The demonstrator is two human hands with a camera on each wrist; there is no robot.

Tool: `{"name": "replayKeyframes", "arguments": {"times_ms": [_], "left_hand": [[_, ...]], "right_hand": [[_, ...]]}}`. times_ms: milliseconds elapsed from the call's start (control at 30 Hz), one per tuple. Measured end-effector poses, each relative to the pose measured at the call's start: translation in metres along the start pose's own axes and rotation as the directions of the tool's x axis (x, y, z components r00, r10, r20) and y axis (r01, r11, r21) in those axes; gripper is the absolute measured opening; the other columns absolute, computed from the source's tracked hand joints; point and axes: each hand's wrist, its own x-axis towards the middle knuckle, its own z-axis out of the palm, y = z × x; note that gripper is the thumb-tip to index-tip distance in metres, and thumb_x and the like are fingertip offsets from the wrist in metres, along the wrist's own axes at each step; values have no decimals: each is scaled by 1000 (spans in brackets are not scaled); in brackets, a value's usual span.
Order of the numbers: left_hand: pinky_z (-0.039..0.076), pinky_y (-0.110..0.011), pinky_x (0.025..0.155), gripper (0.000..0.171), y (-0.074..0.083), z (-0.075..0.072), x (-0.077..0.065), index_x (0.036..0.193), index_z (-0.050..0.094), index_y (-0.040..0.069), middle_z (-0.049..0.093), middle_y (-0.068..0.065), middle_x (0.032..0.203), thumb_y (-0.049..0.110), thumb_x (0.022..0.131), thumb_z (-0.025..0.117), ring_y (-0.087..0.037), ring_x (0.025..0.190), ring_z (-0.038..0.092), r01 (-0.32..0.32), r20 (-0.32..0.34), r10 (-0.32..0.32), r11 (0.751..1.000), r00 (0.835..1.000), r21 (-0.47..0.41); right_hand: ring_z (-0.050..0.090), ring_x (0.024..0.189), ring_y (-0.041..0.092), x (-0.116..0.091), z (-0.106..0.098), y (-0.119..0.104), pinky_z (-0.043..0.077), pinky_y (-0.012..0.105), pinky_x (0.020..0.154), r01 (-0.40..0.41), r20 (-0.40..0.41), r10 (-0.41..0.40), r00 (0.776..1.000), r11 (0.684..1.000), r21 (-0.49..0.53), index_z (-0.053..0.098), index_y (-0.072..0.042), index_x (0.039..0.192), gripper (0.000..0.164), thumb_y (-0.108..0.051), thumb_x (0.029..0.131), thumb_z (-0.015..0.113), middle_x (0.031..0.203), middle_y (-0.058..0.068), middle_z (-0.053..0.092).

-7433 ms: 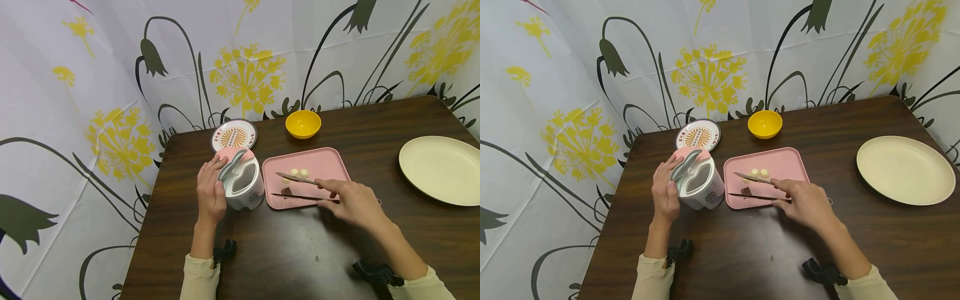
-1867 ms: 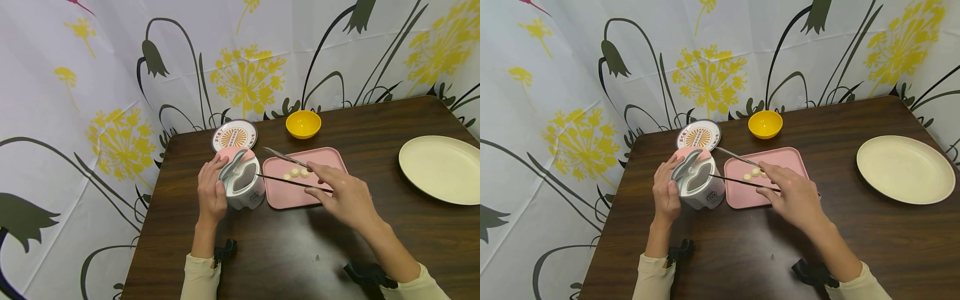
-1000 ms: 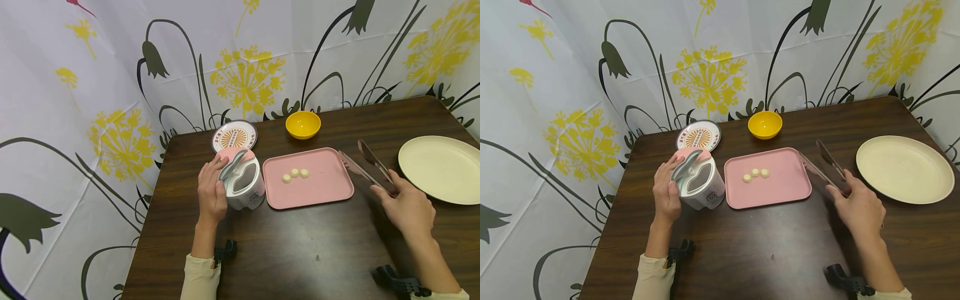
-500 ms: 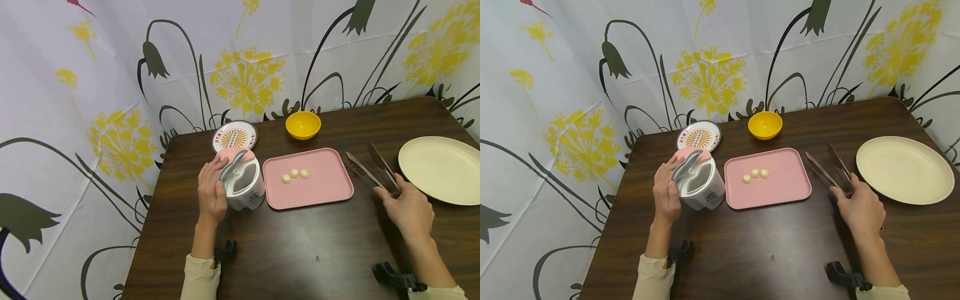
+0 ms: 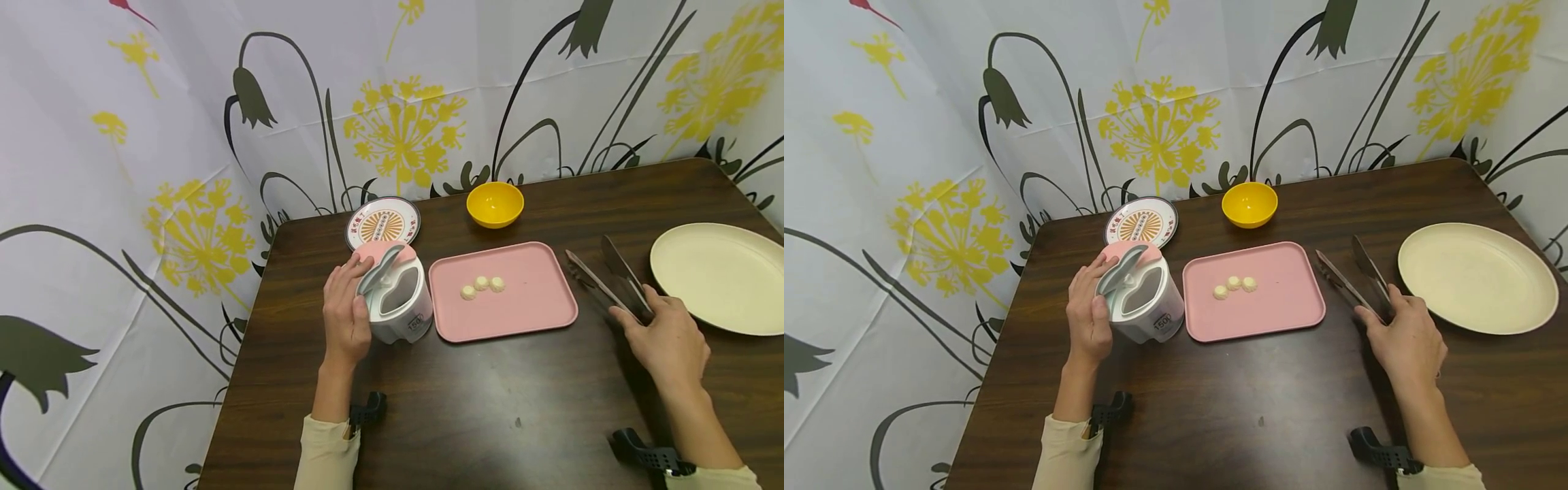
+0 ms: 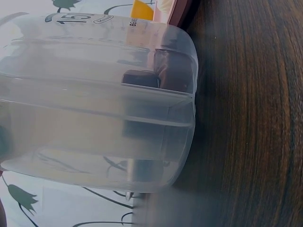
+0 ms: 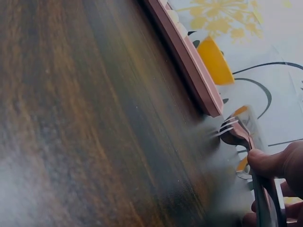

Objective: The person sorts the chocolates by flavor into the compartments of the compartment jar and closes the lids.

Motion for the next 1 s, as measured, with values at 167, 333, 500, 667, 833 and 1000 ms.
{"name": "replayKeyframes", "arguments": {"times_ms": [167, 333, 500, 667, 833, 1000], "left_hand": [[26, -58, 108, 54, 0, 0, 0, 124, 66, 4, 63, -8, 129, 30, 96, 27, -31, 129, 50, 4, 2, -4, 1000, 1000, 1], [26, -59, 107, 54, 0, 0, -1, 124, 66, 4, 64, -8, 129, 30, 96, 27, -31, 129, 51, 2, -4, -2, 1000, 1000, 4], [26, -59, 107, 54, 0, 1, -1, 124, 66, 5, 63, -7, 129, 30, 96, 27, -31, 129, 50, 1, -4, -1, 1000, 1000, -1], [25, -57, 109, 54, 0, 0, 0, 124, 66, 5, 63, -7, 130, 30, 96, 27, -31, 130, 50, 4, 0, -4, 1000, 1000, 1], [26, -58, 108, 54, 0, 0, 0, 124, 66, 5, 63, -7, 129, 30, 96, 27, -31, 129, 51, 3, -1, -3, 1000, 1000, -1], [27, -61, 105, 54, 0, 0, 0, 124, 66, 5, 64, -7, 129, 31, 96, 27, -31, 129, 51, 0, -2, 0, 1000, 1000, 0]], "right_hand": [[48, 105, 59, 2, 0, 2, 37, 66, 66, -33, 38, 34, 999, 999, -28, 41, -7, 148, 81, -54, 86, 66, 126, 34, 49], [48, 106, 59, 4, 0, 2, 38, 66, 67, -36, 42, 37, 998, 999, -35, 41, -7, 148, 82, -54, 86, 66, 129, 33, 48], [48, 104, 59, 4, 0, 2, 39, 65, 66, -23, 37, 25, 999, 999, -49, 40, -7, 148, 84, -56, 85, 66, 128, 33, 49], [47, 108, 59, 5, -1, 3, 39, 66, 69, -22, 55, 25, 998, 998, -60, 36, -8, 150, 87, -59, 85, 64, 132, 34, 47], [46, 107, 60, 5, -1, 4, 38, 66, 69, -15, 65, 20, 998, 998, -66, 35, -7, 150, 89, -60, 85, 64, 132, 34, 47], [47, 105, 61, 4, -2, 3, 38, 65, 67, -14, 63, 18, 998, 998, -60, 37, -5, 149, 90, -60, 84, 65, 133, 34, 48]]}}
